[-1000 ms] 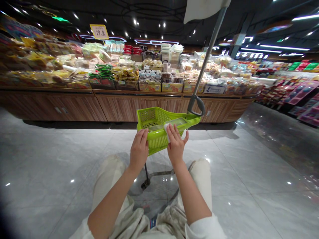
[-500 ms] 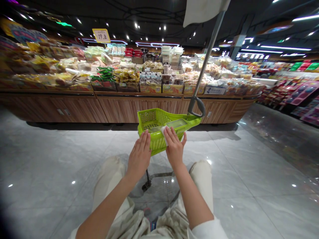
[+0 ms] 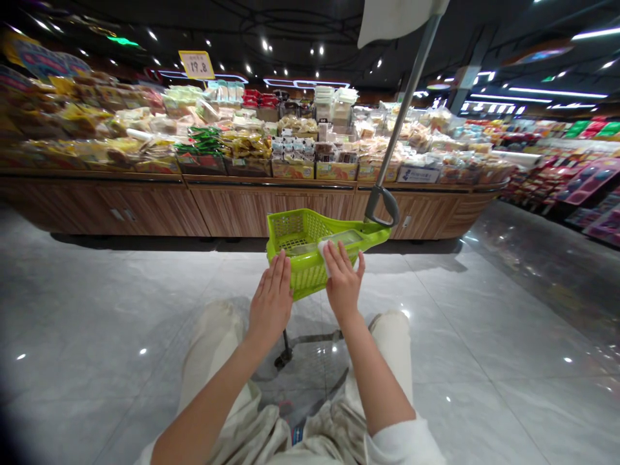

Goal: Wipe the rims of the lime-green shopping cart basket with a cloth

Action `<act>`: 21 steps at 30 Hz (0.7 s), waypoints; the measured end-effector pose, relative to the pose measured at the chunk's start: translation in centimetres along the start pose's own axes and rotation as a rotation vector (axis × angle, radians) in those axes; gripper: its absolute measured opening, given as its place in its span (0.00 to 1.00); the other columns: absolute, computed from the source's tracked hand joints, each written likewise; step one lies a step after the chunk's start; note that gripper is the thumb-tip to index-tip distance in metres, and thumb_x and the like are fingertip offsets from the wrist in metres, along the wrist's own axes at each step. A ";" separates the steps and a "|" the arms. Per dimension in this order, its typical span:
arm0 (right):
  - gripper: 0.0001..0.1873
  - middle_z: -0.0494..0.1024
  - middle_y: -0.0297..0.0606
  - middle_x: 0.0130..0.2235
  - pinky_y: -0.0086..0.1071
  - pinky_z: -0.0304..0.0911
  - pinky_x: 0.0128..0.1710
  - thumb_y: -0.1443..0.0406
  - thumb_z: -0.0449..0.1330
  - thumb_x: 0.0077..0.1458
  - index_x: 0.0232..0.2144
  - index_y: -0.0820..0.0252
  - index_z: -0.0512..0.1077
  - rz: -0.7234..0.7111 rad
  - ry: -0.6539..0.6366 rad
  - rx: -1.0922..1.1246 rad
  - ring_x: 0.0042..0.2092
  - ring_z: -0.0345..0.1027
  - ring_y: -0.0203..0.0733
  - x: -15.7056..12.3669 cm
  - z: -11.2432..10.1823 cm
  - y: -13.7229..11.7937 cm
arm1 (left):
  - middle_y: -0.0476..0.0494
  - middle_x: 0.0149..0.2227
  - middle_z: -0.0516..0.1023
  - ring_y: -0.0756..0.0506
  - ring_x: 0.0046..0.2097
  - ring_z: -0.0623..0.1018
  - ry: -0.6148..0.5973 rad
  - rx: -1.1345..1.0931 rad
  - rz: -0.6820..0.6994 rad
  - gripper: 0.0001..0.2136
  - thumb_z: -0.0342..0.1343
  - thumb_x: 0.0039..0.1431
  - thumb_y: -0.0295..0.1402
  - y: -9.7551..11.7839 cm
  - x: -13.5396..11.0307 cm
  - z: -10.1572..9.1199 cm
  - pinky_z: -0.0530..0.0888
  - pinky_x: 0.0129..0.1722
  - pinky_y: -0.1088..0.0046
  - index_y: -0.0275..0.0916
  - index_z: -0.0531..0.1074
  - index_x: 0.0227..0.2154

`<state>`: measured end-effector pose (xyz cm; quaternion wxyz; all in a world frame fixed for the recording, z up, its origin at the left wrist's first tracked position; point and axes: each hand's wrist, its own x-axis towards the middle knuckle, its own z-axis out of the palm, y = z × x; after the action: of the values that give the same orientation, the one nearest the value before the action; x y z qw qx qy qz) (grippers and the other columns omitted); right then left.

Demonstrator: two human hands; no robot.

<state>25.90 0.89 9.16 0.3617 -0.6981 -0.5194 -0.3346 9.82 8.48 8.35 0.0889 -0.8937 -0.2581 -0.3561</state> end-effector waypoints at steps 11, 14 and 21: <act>0.39 0.66 0.39 0.64 0.45 0.33 0.70 0.78 0.45 0.52 0.66 0.54 0.57 -0.189 -0.115 0.146 0.66 0.58 0.38 -0.6 0.2 -4.1 | 0.32 0.71 0.49 0.39 0.71 0.50 0.024 -0.068 -0.031 0.33 0.45 0.65 0.27 0.3 0.1 -0.4 0.61 0.66 0.55 0.32 0.37 0.69; 0.41 0.68 0.37 0.63 0.49 0.29 0.69 0.79 0.45 0.51 0.66 0.51 0.57 -0.135 -0.077 0.096 0.66 0.59 0.39 -0.2 0.0 -1.5 | 0.31 0.71 0.48 0.39 0.71 0.49 0.022 -0.097 -0.028 0.33 0.45 0.68 0.35 0.2 0.1 -0.7 0.61 0.66 0.55 0.32 0.38 0.69; 0.40 0.65 0.40 0.65 0.47 0.37 0.69 0.78 0.45 0.52 0.66 0.55 0.56 -0.027 -0.029 0.160 0.67 0.55 0.40 -0.8 0.6 -4.0 | 0.32 0.71 0.47 0.39 0.72 0.48 0.036 -0.141 -0.018 0.32 0.43 0.68 0.32 0.5 0.1 -0.5 0.60 0.67 0.54 0.32 0.37 0.69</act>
<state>21.92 1.76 8.80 0.4042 -0.6648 -0.5589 -0.2868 9.83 7.94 8.86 0.0274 -0.8887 -0.2389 -0.3903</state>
